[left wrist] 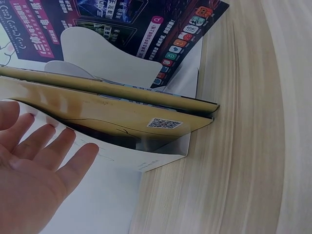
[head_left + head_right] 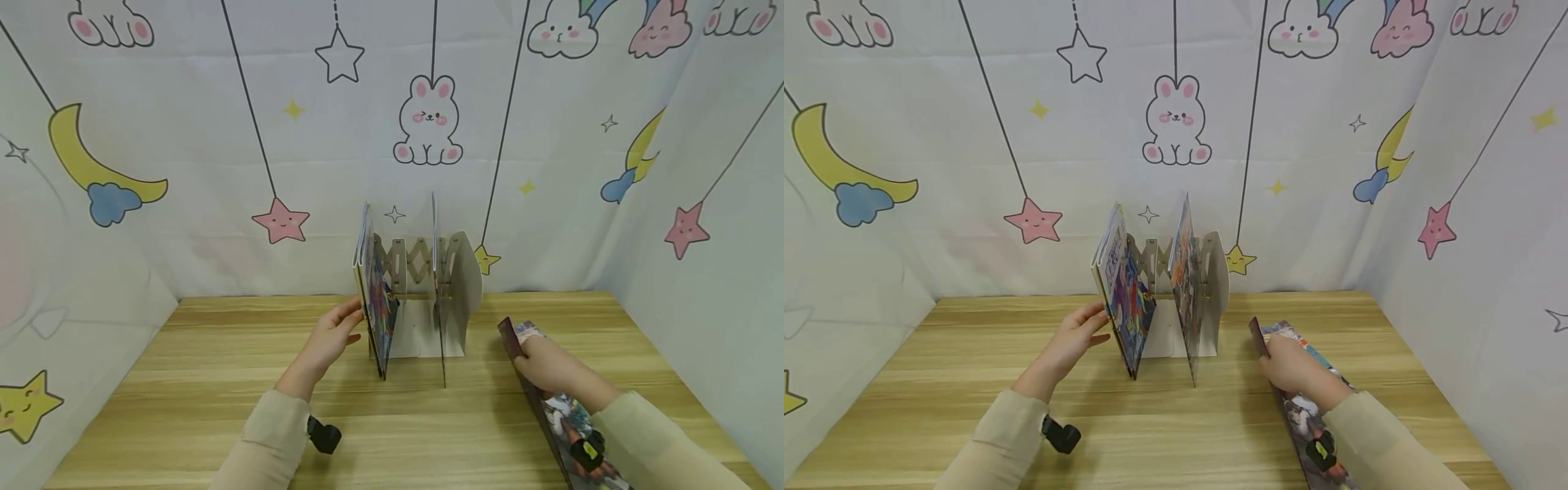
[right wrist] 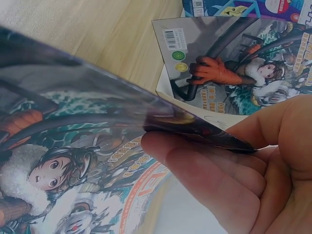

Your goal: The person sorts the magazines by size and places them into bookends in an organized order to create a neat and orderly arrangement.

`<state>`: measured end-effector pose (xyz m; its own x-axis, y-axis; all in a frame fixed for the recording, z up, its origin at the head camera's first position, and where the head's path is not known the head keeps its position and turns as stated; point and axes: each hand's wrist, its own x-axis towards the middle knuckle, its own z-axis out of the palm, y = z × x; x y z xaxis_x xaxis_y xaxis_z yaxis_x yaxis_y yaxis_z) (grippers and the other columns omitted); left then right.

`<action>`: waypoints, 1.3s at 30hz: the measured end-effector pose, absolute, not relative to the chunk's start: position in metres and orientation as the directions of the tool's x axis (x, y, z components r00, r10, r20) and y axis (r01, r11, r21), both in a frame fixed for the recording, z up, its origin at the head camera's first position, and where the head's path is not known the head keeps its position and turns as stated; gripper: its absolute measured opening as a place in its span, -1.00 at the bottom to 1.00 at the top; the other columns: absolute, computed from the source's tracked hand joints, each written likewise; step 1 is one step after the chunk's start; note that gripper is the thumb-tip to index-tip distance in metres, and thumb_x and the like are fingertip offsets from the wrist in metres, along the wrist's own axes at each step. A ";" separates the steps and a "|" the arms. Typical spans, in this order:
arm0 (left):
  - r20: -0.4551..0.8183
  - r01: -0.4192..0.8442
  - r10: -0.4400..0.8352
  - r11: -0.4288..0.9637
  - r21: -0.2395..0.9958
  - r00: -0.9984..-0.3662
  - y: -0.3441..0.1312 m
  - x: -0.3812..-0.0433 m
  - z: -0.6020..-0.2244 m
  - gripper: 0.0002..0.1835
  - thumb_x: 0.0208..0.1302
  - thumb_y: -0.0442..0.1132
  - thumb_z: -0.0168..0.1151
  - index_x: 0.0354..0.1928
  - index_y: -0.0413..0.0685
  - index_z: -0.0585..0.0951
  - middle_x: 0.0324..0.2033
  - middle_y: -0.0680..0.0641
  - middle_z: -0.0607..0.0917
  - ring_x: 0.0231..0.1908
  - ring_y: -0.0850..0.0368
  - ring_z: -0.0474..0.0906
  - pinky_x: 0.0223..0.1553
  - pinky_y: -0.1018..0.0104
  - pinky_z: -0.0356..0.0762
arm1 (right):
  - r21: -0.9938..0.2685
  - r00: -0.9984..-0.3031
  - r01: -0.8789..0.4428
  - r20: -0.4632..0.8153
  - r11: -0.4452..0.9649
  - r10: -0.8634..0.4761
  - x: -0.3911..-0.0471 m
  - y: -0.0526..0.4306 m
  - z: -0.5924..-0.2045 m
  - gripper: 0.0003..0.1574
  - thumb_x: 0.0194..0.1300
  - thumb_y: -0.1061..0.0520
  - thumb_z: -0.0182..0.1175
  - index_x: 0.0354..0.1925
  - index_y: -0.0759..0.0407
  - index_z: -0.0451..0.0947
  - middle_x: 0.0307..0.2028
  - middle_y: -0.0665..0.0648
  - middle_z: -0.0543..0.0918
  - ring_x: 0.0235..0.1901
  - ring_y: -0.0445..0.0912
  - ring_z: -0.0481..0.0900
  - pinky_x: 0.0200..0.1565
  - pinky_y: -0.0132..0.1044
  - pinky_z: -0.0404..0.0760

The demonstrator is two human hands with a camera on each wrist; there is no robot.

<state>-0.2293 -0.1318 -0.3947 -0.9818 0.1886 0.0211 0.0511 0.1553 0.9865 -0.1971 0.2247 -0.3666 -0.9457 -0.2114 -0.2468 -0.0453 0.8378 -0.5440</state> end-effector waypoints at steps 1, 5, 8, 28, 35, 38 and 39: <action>0.021 0.051 0.190 0.156 0.986 -0.982 -0.132 -0.229 -0.395 -0.50 0.50 -0.15 -0.14 0.41 -0.11 0.20 0.39 -0.17 0.24 0.36 -0.16 0.21 0.24 -0.03 0.41 | -0.540 -0.947 -0.050 -0.242 0.840 -0.212 -0.196 0.224 -0.366 -0.66 0.34 0.27 -0.11 -0.59 0.19 0.32 -0.72 0.02 0.29 -0.82 -0.20 0.31 -0.78 -0.39 0.42; 0.023 0.055 0.196 0.156 0.986 -0.980 -0.133 -0.229 -0.395 -0.49 0.50 -0.15 -0.15 0.41 -0.12 0.19 0.39 -0.18 0.23 0.36 -0.16 0.21 0.24 -0.03 0.41 | -0.534 -0.950 -0.062 -0.228 0.843 -0.215 -0.195 0.223 -0.364 -0.67 0.30 0.28 -0.09 -0.62 0.19 0.33 -0.72 0.05 0.35 -0.83 -0.19 0.36 -0.79 -0.37 0.46; 0.025 0.056 0.199 0.152 0.987 -0.980 -0.133 -0.230 -0.395 -0.49 0.50 -0.16 -0.16 0.41 -0.14 0.18 0.40 -0.18 0.22 0.36 -0.17 0.20 0.24 -0.03 0.41 | -0.536 -0.948 -0.085 -0.215 0.840 -0.233 -0.194 0.222 -0.363 -0.65 0.29 0.28 -0.09 -0.65 0.17 0.31 -0.76 0.03 0.33 -0.86 -0.22 0.33 -0.81 -0.38 0.44; 0.029 0.059 0.206 0.144 0.988 -0.978 -0.133 -0.230 -0.395 -0.50 0.50 -0.17 -0.16 0.41 -0.13 0.19 0.40 -0.18 0.22 0.36 -0.17 0.20 0.24 -0.05 0.39 | -0.557 -0.947 -0.130 -0.176 0.820 -0.269 -0.188 0.221 -0.360 -0.66 0.28 0.29 -0.08 -0.64 0.15 0.28 -0.76 0.02 0.33 -0.88 -0.23 0.36 -0.78 -0.33 0.49; 0.035 0.066 0.206 0.147 0.987 -0.978 -0.133 -0.230 -0.396 -0.50 0.50 -0.17 -0.16 0.41 -0.14 0.19 0.41 -0.17 0.20 0.36 -0.18 0.21 0.24 -0.05 0.40 | -0.558 -0.946 -0.145 -0.163 0.817 -0.279 -0.184 0.221 -0.357 -0.70 0.29 0.29 -0.07 -0.59 0.23 0.39 -0.73 0.03 0.35 -0.84 -0.20 0.39 -0.77 -0.34 0.51; 0.035 0.066 0.204 0.145 0.987 -0.978 -0.133 -0.230 -0.396 -0.50 0.50 -0.17 -0.17 0.40 -0.15 0.20 0.40 -0.19 0.21 0.35 -0.18 0.20 0.23 -0.05 0.41 | -0.562 -0.947 -0.152 -0.152 0.813 -0.282 -0.184 0.222 -0.356 -0.71 0.27 0.30 -0.07 -0.58 0.26 0.42 -0.73 0.02 0.35 -0.85 -0.21 0.39 -0.77 -0.34 0.49; 0.035 0.065 0.204 0.144 0.987 -0.978 -0.133 -0.230 -0.397 -0.50 0.50 -0.18 -0.16 0.40 -0.15 0.20 0.40 -0.19 0.22 0.35 -0.18 0.21 0.23 -0.05 0.41 | -0.564 -0.948 -0.154 -0.148 0.811 -0.282 -0.184 0.222 -0.356 -0.71 0.26 0.30 -0.08 -0.59 0.26 0.41 -0.74 0.02 0.35 -0.86 -0.22 0.39 -0.77 -0.35 0.49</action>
